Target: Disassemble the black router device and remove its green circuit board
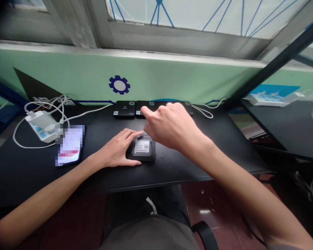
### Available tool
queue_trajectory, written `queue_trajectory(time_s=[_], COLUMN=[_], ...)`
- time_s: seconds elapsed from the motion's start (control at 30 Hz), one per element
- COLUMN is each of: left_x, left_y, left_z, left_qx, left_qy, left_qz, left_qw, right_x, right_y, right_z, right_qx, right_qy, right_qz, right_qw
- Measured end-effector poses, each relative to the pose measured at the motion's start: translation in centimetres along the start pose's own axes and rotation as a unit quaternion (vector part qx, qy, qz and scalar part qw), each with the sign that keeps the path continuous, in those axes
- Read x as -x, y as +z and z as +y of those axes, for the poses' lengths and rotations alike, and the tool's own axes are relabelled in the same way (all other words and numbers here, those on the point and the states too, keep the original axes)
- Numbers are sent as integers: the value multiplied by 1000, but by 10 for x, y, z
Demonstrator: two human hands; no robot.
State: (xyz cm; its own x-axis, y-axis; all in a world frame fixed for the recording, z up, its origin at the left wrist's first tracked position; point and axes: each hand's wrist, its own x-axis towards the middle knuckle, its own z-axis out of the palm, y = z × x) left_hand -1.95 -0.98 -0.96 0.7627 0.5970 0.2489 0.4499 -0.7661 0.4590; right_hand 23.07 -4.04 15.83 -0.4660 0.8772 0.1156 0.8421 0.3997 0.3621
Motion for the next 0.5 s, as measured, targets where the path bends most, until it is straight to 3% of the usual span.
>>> queue_trajectory(time_s=[0.13, 0.3, 0.5], left_x=[0, 0, 0], left_y=[-1, -2, 0], left_z=[1, 2, 2], left_qx=[-6, -16, -13], left_qy=[3, 1, 3], left_qz=[-1, -8, -1], left_qw=[1000, 1000, 1000], right_x=[0, -3, -2], right_y=[-2, -6, -5], right_z=[1, 2, 4], right_qx=[17, -26, -61], right_qy=[2, -44, -37], right_qz=[-3, -11, -13], right_qw=[1000, 999, 997])
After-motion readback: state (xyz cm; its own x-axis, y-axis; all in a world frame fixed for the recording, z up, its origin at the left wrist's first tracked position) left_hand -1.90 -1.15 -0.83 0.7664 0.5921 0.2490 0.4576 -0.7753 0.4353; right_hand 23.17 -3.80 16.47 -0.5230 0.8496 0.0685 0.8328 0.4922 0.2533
